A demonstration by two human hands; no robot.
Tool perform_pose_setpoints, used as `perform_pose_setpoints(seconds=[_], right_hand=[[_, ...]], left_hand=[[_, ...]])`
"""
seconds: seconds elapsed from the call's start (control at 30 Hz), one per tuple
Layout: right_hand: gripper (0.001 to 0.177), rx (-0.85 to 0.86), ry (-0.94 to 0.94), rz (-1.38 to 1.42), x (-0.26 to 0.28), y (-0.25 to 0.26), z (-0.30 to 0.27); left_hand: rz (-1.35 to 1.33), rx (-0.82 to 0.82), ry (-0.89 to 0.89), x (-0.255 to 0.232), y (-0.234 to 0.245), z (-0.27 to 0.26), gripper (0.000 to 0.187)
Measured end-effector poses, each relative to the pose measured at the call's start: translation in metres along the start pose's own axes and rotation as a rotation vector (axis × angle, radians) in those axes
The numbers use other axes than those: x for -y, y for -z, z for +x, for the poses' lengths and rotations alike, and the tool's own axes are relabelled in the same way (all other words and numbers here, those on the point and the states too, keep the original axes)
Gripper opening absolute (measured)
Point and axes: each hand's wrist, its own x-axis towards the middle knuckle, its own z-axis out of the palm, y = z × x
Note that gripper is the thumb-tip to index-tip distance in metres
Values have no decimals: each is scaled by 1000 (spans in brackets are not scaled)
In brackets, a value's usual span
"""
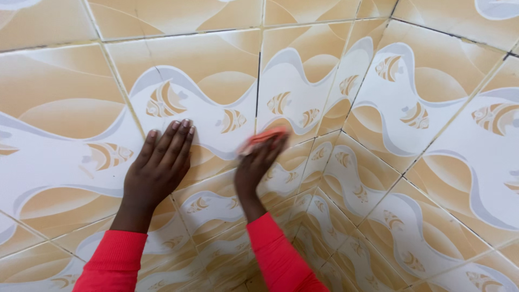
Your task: The person cleans the tiled bathroom walls using a yellow sponge and a red cloth. They spray liquid from a plastic bottle onto the tiles, then wipe the surfaces with the sponge and cloth, moving across different wall sections and corners.
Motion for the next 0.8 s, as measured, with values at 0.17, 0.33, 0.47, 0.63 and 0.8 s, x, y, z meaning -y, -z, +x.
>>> perform_pose_setpoints(seconds=[0.17,0.33,0.47,0.63,0.8], right_hand=[[72,527,402,-35,62,19,-102],[58,393,261,-176,25,20,-57],[65,97,313,-167,-49,26,24],[63,-134,-65,-203,-103,33,95],[61,-58,14,-52,-26,-3,60]], left_hand=[[-22,85,29,0,2,-6,49],[-97,88,56,2,3,-9,46],[37,132,39,-4,-1,-11,50],[78,155,20,-5,-7,-16,51],[-4,114,63,-8,-17,-21,50]])
